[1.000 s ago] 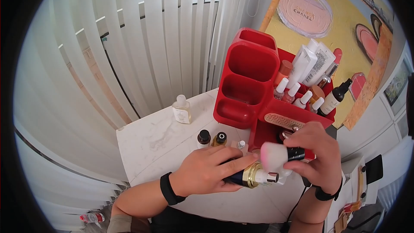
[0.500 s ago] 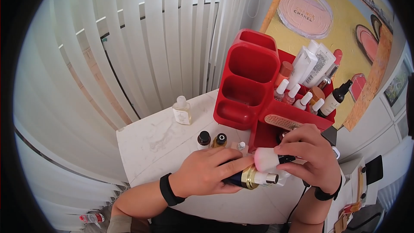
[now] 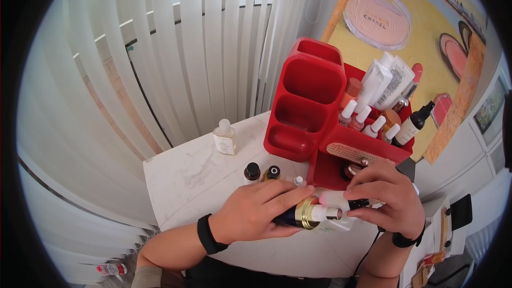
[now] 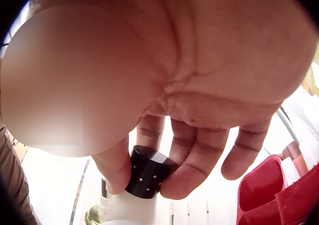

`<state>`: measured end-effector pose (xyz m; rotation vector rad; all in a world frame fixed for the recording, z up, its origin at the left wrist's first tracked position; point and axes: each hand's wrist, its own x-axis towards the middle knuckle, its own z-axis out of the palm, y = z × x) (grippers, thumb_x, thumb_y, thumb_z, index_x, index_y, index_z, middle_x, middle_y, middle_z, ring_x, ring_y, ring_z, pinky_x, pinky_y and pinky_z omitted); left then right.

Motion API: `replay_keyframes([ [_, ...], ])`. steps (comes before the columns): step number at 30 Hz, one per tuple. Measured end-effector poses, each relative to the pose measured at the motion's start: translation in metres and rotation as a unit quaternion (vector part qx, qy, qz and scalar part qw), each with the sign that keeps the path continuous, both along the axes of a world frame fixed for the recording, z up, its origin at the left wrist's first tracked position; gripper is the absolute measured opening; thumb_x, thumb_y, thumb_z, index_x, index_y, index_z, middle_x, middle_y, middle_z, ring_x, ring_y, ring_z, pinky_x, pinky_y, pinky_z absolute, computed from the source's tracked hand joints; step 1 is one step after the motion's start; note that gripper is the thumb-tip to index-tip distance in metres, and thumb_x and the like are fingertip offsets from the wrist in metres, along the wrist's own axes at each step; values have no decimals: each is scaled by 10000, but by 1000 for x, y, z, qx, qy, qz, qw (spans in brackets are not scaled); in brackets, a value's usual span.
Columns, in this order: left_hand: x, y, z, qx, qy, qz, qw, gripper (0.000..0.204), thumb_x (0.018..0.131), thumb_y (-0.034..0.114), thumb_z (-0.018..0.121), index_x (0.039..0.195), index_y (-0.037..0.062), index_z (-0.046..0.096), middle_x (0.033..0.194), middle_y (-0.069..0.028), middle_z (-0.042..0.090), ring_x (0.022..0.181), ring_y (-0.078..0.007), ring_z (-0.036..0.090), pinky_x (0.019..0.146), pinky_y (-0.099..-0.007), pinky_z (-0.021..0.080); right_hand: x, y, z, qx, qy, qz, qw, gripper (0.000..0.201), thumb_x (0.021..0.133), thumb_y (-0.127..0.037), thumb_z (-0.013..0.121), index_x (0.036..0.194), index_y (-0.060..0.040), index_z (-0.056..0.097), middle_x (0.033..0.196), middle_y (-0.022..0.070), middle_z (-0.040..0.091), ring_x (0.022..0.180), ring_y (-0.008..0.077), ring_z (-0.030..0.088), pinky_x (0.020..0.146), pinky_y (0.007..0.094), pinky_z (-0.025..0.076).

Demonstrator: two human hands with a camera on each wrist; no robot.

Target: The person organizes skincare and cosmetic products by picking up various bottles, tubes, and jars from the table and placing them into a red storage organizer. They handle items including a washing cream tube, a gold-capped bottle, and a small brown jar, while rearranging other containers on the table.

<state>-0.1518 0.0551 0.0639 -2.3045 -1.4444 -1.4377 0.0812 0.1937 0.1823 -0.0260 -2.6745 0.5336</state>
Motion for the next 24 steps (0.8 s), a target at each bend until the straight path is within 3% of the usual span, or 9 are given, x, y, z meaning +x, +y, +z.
replay_keyframes([
  [3,1,-1,2,-14,-3,5,1000,788,716,272,878,1412,116,542,1093,-69,645,881,-265,678,716,-349,575,1,1,1,-5,2,3,1000,427,741,-95,849,1147,-108,717,1033,70,648,892,267,620,779,378,474],
  [12,-2,-2,5,-70,-60,2,996,747,790,273,852,1422,82,501,1075,-95,636,864,-282,666,677,-345,569,0,2,-4,-24,17,13,999,416,753,-100,849,1147,-102,714,1064,75,652,918,265,624,791,375,476],
  [15,-2,-5,6,-115,-72,15,991,800,760,301,892,1426,100,496,1078,-130,643,868,-327,675,733,-365,557,1,1,-2,-15,12,16,1000,423,753,-107,852,1152,-115,713,1073,71,654,932,260,625,808,376,461],
  [21,0,-4,7,-159,-107,19,981,789,783,316,874,1438,110,486,1061,-127,633,862,-333,668,728,-373,555,1,-2,2,-50,-4,60,997,419,759,-153,867,1145,-114,709,1049,45,683,921,232,629,825,376,441],
  [24,-1,-2,6,-109,-57,-2,992,698,837,323,821,1409,89,496,1067,-100,621,853,-297,656,662,-366,556,-3,-3,-2,-35,-3,43,998,418,751,-181,878,1126,-110,710,1016,33,695,892,231,635,819,377,445],
])
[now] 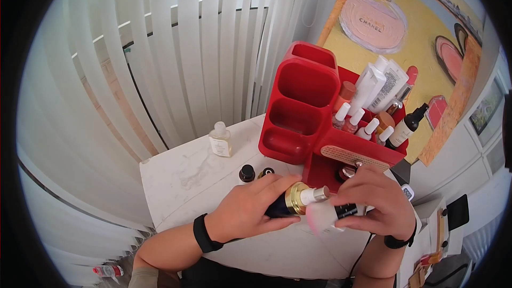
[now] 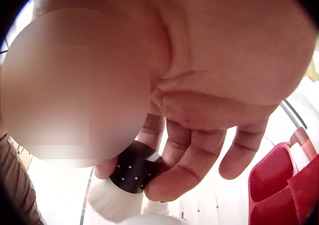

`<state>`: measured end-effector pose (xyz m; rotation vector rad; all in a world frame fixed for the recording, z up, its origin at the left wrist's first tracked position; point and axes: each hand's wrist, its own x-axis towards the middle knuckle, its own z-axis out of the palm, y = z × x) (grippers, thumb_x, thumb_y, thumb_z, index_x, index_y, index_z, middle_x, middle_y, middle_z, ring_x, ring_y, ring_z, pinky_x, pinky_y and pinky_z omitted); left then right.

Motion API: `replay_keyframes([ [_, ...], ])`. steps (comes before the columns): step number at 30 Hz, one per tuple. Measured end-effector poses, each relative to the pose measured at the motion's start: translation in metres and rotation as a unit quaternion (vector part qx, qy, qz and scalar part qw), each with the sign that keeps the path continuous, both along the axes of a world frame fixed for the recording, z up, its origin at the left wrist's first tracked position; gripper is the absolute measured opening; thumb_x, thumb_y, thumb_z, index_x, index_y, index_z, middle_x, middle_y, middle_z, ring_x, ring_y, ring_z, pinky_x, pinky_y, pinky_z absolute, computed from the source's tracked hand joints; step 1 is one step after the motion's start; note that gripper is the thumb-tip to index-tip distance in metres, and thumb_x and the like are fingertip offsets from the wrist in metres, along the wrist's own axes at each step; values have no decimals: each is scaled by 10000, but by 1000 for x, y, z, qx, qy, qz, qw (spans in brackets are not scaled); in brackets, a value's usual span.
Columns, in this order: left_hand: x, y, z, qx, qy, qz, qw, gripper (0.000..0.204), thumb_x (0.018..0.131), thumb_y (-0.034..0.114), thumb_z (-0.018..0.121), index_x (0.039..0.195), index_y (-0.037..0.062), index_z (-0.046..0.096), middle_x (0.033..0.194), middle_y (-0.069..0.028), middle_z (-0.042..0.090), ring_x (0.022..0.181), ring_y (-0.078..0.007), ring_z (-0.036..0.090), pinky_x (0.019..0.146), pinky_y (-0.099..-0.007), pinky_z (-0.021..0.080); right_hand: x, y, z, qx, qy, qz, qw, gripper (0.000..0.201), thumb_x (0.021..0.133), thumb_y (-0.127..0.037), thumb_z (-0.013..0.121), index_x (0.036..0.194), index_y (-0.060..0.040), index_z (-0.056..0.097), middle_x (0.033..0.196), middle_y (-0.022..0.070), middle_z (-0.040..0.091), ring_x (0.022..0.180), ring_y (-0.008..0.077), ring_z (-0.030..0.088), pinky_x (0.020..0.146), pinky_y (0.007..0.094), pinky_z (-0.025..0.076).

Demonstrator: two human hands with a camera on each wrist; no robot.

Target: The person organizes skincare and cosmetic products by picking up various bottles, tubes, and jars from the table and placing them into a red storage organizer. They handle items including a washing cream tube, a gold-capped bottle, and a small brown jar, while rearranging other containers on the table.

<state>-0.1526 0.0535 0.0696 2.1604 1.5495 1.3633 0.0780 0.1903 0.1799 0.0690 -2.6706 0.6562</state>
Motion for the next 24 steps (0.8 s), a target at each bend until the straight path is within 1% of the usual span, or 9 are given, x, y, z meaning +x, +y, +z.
replay_keyframes([
  [3,0,1,-2,10,-2,1,1000,683,837,328,819,1399,103,504,1071,-98,622,867,-298,658,664,-363,557,-1,3,-4,54,23,-69,996,427,730,-199,892,1104,-105,710,983,29,696,874,237,638,816,377,450],
  [5,-2,1,0,-3,-9,5,1000,677,832,323,824,1391,107,509,1072,-96,625,874,-302,659,682,-366,557,4,4,-5,101,89,-171,976,426,718,-214,900,1082,-98,710,963,25,699,876,246,635,802,374,457],
  [7,-2,0,1,-17,-17,0,1000,671,828,317,828,1384,111,514,1073,-95,627,881,-307,659,700,-369,558,11,4,-5,84,103,-208,969,401,733,-211,894,1062,-75,708,956,53,704,877,249,635,817,358,468],
  [9,-2,0,1,-44,-63,0,997,672,812,290,840,1375,115,518,1078,-99,633,901,-319,662,751,-375,557,17,4,-8,-21,216,-234,948,373,761,-203,871,1053,-46,700,960,86,706,896,252,634,846,342,474],
  [11,-1,2,-2,-54,-91,-20,994,675,800,251,850,1366,98,516,1120,-105,646,946,-324,673,809,-367,553,22,2,-7,-15,223,-243,944,381,781,-197,849,1065,-8,680,994,115,703,926,242,631,875,337,473],
  [14,-4,2,-10,-43,-128,-11,991,688,794,212,855,1366,60,505,1207,-128,652,1050,-302,677,896,-345,533,25,2,-10,-22,322,-223,920,423,811,-190,839,1108,36,641,1081,126,677,964,222,615,886,340,467],
  [17,-4,4,-16,-46,-171,-20,984,685,799,202,847,1370,49,500,1194,-137,656,1063,-277,671,907,-338,524,32,-2,-7,-35,378,-193,905,447,832,-202,833,1143,35,616,1102,142,654,986,235,605,896,351,465],
  [21,-2,3,-16,-51,-199,-39,978,647,818,159,810,1370,34,496,1191,-134,660,1065,-251,663,939,-341,509,52,-9,0,39,427,-198,882,470,864,-192,810,1195,18,551,1133,184,630,1012,244,601,913,365,468],
  [24,0,2,-15,-40,-212,-48,975,630,824,146,798,1365,28,496,1201,-139,655,1076,-256,658,960,-352,500,69,-19,1,33,437,-225,870,411,876,-72,766,1199,-14,518,1173,194,619,1066,245,597,948,376,471],
])
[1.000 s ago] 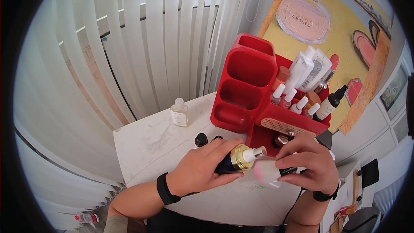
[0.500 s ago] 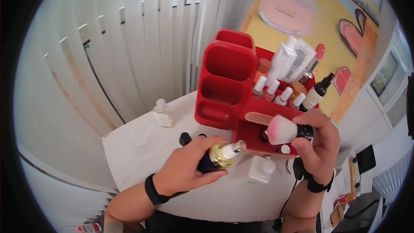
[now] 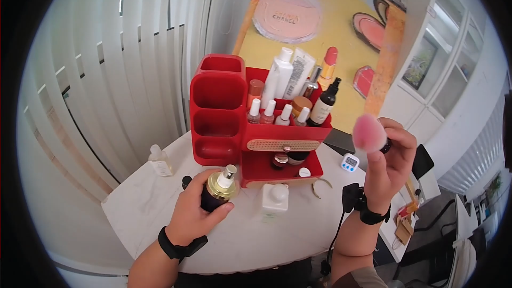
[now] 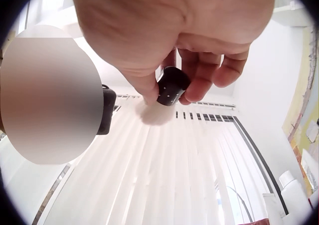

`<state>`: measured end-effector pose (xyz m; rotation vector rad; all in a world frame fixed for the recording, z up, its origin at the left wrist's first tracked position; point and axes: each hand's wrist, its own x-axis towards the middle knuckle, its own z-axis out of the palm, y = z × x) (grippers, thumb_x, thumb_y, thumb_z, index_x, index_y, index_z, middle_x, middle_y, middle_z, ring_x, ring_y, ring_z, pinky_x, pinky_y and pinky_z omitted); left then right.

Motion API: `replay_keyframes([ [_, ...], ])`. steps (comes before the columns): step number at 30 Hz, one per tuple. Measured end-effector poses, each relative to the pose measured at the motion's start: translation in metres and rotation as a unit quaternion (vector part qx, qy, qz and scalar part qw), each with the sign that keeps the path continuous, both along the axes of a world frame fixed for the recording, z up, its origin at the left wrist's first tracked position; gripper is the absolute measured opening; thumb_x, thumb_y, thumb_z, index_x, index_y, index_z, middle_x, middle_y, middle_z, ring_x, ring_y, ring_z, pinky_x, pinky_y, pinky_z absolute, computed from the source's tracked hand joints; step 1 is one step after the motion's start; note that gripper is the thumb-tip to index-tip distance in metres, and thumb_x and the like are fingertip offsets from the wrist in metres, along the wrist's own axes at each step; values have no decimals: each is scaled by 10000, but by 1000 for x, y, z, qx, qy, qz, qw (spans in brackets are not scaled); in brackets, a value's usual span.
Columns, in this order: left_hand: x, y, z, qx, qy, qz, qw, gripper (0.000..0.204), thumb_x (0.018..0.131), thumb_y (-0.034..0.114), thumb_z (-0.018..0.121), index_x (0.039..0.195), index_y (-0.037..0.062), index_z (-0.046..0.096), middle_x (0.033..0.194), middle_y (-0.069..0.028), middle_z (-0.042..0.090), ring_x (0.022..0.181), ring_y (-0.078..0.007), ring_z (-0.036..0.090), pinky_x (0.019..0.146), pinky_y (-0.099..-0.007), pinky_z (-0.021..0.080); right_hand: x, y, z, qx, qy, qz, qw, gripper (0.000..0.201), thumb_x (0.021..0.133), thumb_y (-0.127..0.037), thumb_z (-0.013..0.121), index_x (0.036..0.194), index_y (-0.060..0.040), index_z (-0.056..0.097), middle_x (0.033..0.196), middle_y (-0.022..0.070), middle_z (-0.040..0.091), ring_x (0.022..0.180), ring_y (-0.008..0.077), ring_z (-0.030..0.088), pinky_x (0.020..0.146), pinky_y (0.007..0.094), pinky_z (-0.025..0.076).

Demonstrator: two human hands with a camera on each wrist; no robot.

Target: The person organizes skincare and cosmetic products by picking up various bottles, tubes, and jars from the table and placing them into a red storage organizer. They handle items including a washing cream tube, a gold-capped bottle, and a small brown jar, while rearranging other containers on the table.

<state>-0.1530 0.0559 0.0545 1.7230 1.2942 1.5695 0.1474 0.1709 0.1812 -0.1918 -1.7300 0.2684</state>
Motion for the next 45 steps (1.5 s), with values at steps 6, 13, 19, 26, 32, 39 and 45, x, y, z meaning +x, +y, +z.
replay_keyframes([
  [6,2,0,-3,18,12,4,1000,618,833,132,787,1364,20,490,1195,-147,649,1097,-264,651,967,-363,497,44,25,-25,-167,-1,-67,984,360,935,34,660,1253,-26,504,1257,119,580,1113,173,567,962,300,450],
  [13,3,-2,0,2,6,-7,1000,610,835,142,795,1355,31,494,1181,-134,659,1070,-247,665,941,-353,510,89,96,-103,-318,-100,-149,931,415,1053,-140,543,1439,-2,476,1271,107,648,1093,174,678,959,300,501],
  [19,4,-4,3,-10,4,1,1000,605,827,173,807,1336,33,510,1180,-136,662,1073,-251,672,935,-352,520,96,151,-169,-364,-86,-203,905,416,1039,-132,566,1419,26,507,1266,101,657,1081,167,648,964,291,493],
  [26,6,-4,5,-21,30,8,999,638,790,189,829,1325,23,522,1191,-138,658,1093,-259,662,958,-359,508,84,154,-178,-414,-82,-164,892,520,1010,-60,587,1491,8,399,1257,129,648,1060,168,651,934,284,515],
  [32,5,-3,0,-31,36,-1,999,664,765,201,857,1307,8,526,1191,-139,661,1093,-260,659,969,-359,503,85,138,-167,-443,-65,-134,884,595,984,-62,628,1513,-1,360,1213,127,656,1036,169,652,925,291,516],
  [39,3,-2,-3,-37,24,-4,999,686,765,190,862,1321,12,502,1197,-135,650,1100,-251,647,974,-359,495,106,140,-177,-407,-146,-159,887,618,948,-83,689,1493,-11,407,1027,67,668,909,144,588,856,285,493],
  [45,0,-2,-4,-36,49,-3,998,696,775,186,858,1334,4,484,1206,-141,635,1111,-249,637,981,-359,490,104,130,-168,-456,-176,-197,850,635,919,-112,715,1480,-17,433,1037,70,672,933,155,594,859,295,499],
])
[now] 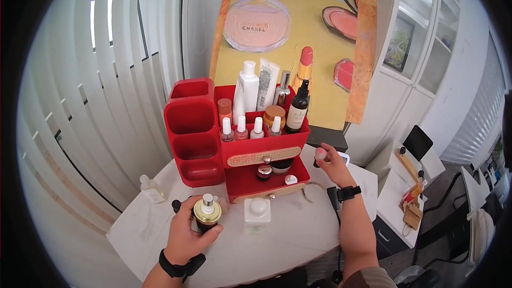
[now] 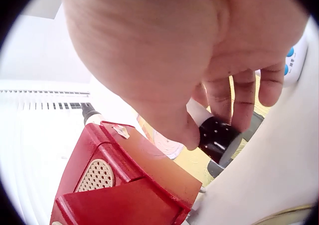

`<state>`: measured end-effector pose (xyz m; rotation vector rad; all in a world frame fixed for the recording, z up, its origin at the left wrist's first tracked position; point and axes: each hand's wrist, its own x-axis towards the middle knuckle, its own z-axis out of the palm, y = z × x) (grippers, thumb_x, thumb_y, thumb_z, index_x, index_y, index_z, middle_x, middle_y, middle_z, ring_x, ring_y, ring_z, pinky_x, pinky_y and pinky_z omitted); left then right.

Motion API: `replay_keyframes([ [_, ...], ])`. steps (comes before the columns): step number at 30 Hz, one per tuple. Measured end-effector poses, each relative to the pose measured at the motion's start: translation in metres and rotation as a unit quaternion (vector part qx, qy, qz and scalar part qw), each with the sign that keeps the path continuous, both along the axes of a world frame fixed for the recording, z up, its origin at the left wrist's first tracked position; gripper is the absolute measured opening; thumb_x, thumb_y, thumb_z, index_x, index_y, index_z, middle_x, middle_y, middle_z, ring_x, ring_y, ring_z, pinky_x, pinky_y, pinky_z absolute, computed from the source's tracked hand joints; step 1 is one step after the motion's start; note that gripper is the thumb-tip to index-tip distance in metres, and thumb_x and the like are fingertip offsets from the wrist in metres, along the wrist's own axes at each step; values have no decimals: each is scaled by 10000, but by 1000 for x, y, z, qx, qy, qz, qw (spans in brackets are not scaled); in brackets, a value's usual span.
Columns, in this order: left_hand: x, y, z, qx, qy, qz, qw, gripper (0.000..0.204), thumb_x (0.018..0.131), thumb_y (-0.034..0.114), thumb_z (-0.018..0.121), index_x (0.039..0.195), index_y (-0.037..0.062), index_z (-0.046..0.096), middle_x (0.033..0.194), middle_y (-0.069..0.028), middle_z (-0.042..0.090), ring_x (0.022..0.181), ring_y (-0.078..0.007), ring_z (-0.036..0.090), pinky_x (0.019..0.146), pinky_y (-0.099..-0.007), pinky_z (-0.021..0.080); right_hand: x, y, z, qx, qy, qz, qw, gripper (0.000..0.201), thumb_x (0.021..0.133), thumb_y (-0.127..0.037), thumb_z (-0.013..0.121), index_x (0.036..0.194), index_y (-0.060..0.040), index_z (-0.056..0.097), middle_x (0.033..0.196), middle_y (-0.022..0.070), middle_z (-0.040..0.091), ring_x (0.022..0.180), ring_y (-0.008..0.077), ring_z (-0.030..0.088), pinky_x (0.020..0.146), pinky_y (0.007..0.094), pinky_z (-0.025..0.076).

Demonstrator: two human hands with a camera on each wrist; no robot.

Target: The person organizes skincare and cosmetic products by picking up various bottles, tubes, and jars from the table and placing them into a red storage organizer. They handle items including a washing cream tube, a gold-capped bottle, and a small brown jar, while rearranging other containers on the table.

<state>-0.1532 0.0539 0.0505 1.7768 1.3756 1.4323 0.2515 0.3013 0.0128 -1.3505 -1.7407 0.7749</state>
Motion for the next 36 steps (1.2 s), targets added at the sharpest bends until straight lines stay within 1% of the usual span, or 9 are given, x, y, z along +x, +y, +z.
replay_keyframes([
  [3,0,1,-2,-1,-15,4,1000,715,779,189,857,1348,1,467,1203,-148,629,1114,-249,632,981,-365,489,-3,-3,2,4,7,6,1000,597,907,-116,705,1450,-17,478,1098,87,680,1000,179,623,904,308,505],
  [5,0,1,-3,0,-17,6,1000,723,779,191,860,1351,3,460,1200,-148,627,1115,-250,631,979,-366,490,-5,-8,8,-13,-40,13,999,531,903,-124,693,1399,-18,537,1148,99,681,1062,200,633,947,321,501],
  [8,-1,2,-7,1,-13,12,1000,732,777,192,866,1350,6,449,1194,-148,623,1112,-252,629,975,-366,491,-6,-10,10,-20,-51,29,998,458,904,-128,690,1333,-13,578,1132,95,681,1062,198,628,948,325,498],
  [14,-2,3,-9,-9,-13,9,1000,713,775,183,872,1323,10,449,1193,-145,614,1092,-251,632,955,-362,500,-6,-11,11,-32,-52,36,997,391,899,-126,686,1259,-9,591,1115,92,677,1061,198,629,946,326,496],
  [17,-1,4,-7,-7,-2,10,1000,700,775,184,871,1313,14,457,1192,-142,614,1085,-250,635,948,-358,504,-4,-7,5,-44,-31,40,998,390,897,-120,687,1260,-12,592,1119,91,677,1062,197,630,945,325,496],
  [23,1,3,-3,-10,14,10,1000,677,773,191,873,1292,21,475,1169,-138,633,1072,-260,647,945,-360,509,-1,-5,1,-46,-38,50,997,383,898,-107,689,1257,-11,593,1128,90,680,1089,195,637,954,317,498],
  [29,3,4,0,-7,22,7,1000,655,775,191,871,1274,21,483,1145,-135,644,1051,-270,658,927,-364,516,-3,-6,3,-73,-16,63,995,370,914,-88,676,1264,-14,583,1136,89,686,1089,195,656,955,314,507],
  [33,2,4,-1,1,39,10,999,651,770,199,881,1257,21,487,1139,-140,645,1029,-278,664,904,-366,525,-6,-8,6,-62,-33,61,996,369,913,-80,675,1263,-11,580,1135,94,688,1087,194,661,958,316,508],
  [36,2,4,-1,-2,40,8,999,661,759,206,893,1248,22,488,1137,-141,646,1017,-279,668,893,-368,531,-5,-7,5,-68,-15,65,995,372,908,-72,677,1261,-7,580,1128,97,688,1084,194,661,959,314,507],
])
